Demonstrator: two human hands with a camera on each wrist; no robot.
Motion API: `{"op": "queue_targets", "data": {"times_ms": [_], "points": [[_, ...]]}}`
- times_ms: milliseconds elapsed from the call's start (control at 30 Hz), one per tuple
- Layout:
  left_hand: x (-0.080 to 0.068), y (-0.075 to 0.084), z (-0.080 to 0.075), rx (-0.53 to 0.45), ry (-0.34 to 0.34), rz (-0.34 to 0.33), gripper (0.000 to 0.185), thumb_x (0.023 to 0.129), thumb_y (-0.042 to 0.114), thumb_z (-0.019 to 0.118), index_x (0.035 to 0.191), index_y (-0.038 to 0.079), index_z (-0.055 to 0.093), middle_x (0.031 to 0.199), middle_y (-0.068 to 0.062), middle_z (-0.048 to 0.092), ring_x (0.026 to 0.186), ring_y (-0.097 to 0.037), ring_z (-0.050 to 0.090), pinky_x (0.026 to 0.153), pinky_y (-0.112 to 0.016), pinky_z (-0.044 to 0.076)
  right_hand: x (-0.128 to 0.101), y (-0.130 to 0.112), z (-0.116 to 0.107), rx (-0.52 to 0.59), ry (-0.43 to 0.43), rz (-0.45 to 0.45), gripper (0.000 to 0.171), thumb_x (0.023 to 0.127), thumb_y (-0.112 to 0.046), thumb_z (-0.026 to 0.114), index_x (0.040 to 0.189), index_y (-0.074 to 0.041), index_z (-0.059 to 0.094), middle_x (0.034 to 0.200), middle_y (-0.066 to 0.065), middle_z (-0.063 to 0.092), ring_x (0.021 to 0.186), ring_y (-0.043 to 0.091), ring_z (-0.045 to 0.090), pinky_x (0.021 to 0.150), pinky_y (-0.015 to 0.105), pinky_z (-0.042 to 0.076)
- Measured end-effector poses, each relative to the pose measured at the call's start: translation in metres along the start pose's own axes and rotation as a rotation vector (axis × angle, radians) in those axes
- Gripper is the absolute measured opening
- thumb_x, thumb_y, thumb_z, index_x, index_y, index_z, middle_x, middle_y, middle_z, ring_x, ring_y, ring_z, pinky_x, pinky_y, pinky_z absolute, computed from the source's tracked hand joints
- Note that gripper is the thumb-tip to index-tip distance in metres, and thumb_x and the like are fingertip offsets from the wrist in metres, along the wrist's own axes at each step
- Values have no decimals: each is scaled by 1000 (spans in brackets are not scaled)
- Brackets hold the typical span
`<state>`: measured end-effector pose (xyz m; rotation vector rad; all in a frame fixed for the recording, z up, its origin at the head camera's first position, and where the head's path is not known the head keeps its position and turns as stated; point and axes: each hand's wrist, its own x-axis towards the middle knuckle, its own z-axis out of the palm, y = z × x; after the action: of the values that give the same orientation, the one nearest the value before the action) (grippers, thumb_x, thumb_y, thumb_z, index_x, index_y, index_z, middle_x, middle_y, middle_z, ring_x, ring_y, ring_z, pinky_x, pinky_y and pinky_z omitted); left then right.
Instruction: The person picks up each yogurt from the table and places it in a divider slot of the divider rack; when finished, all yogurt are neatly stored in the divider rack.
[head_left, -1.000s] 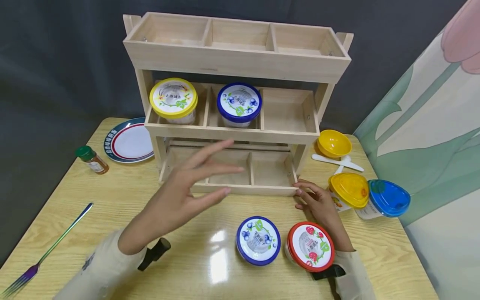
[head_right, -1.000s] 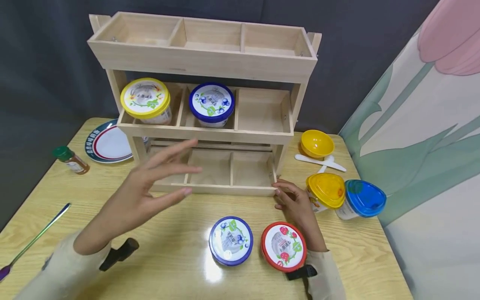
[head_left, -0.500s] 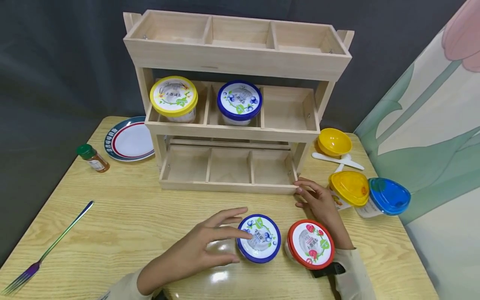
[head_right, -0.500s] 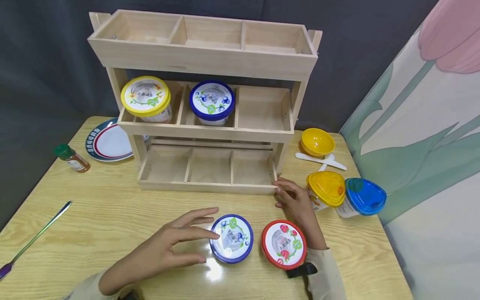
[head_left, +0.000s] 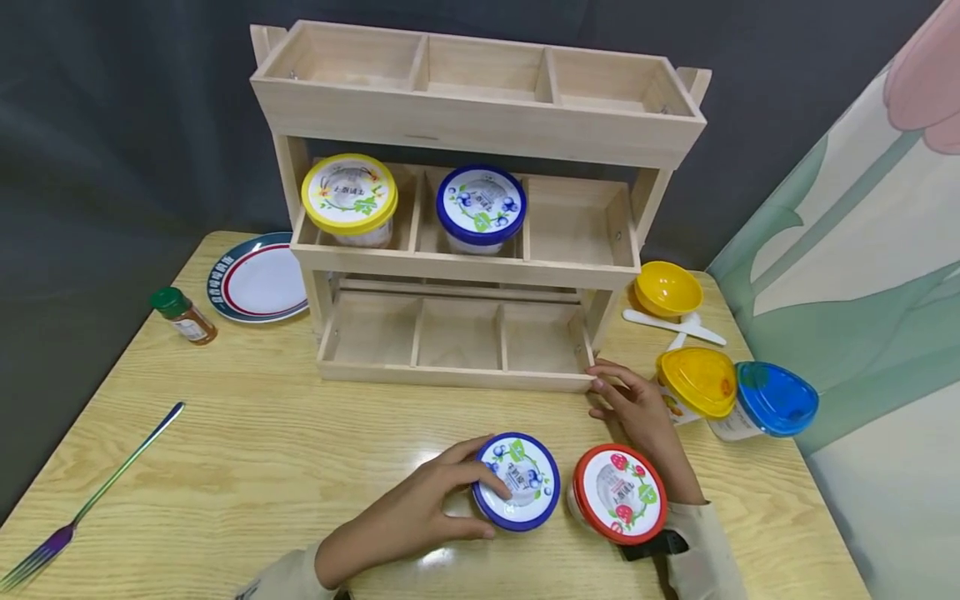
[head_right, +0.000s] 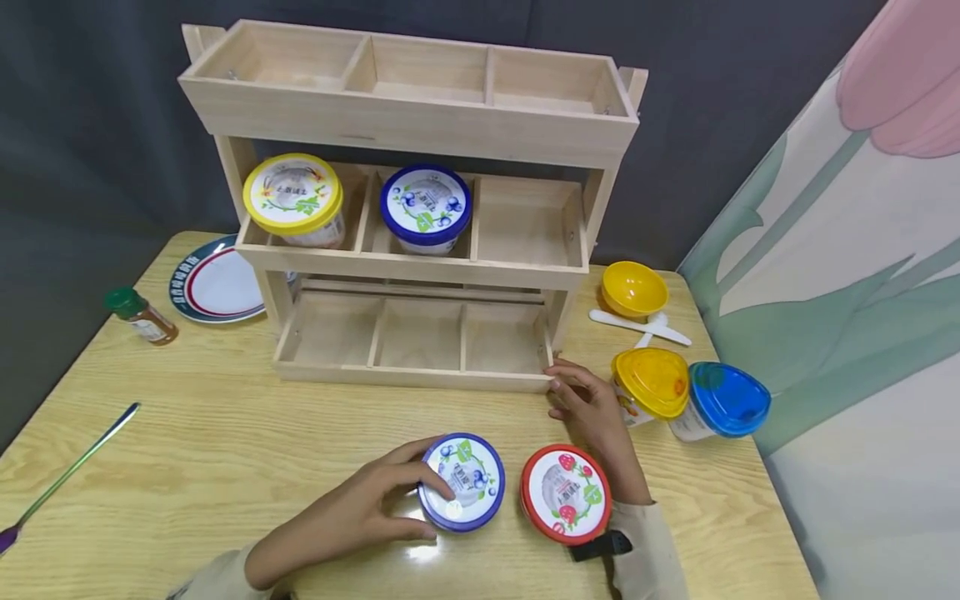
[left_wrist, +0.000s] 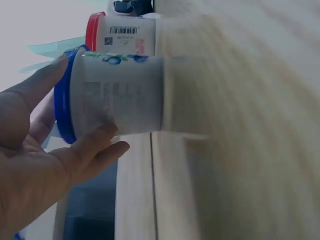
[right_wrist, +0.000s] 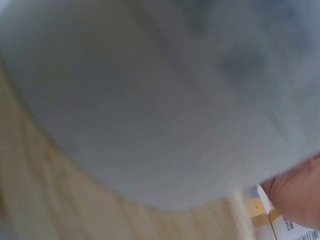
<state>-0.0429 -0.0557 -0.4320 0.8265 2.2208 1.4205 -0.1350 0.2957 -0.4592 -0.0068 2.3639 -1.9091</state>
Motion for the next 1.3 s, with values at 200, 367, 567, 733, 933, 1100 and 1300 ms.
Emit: {"op": "queue_targets", "data": {"times_ms": [200,367,567,733,933,1100,1300], "points": [[2,-2,4,-66,35,-11,29,91,21,90,117,29,79,163,-15,51,149,-41,49,120,-59,42,-1,0,1,-16,-2,-10,37,113,-8,58,144,12,58,166,23,42,107,6,67,81,28,64],[0,-6,0,-71,22,15,28,89,19,91,113,30,82,164,-8,51,150,-36,49,122,-51,42,-1,0,1,-17,0,-18,37,113,-8,58,144,13,59,165,23,43,108,5,67,81,28,64],[-9,-5,-15,-19,-55,148,25,89,23,90,113,28,84,166,-5,49,153,-30,47,121,-45,43,-1,1,0,-7,-10,-31,37,113,-7,58,143,14,58,165,24,42,107,5,67,80,28,64],[-26,4,-30,23,-84,225,22,96,36,82,117,33,82,172,3,42,156,-27,43,120,-46,44,-1,1,0,-2,-4,-36,35,113,-5,58,142,15,58,164,25,43,106,6,68,79,29,65],[-45,14,-50,46,11,229,21,99,38,78,120,35,81,172,1,41,157,-28,41,120,-44,44,0,1,0,9,-1,-57,33,112,-5,59,140,14,62,161,26,45,107,6,68,78,29,65],[-50,15,-72,90,140,210,22,96,27,84,117,34,83,170,-3,45,153,-33,46,119,-39,45,-1,2,0,-3,10,-50,32,112,-7,60,139,11,64,161,26,44,106,7,69,78,30,65],[-50,9,-97,180,282,198,35,88,9,89,113,33,83,170,-6,46,148,-41,51,113,-29,46,-2,2,0,-2,7,-52,34,112,-7,60,139,13,62,163,27,43,105,7,69,78,29,65]]}}
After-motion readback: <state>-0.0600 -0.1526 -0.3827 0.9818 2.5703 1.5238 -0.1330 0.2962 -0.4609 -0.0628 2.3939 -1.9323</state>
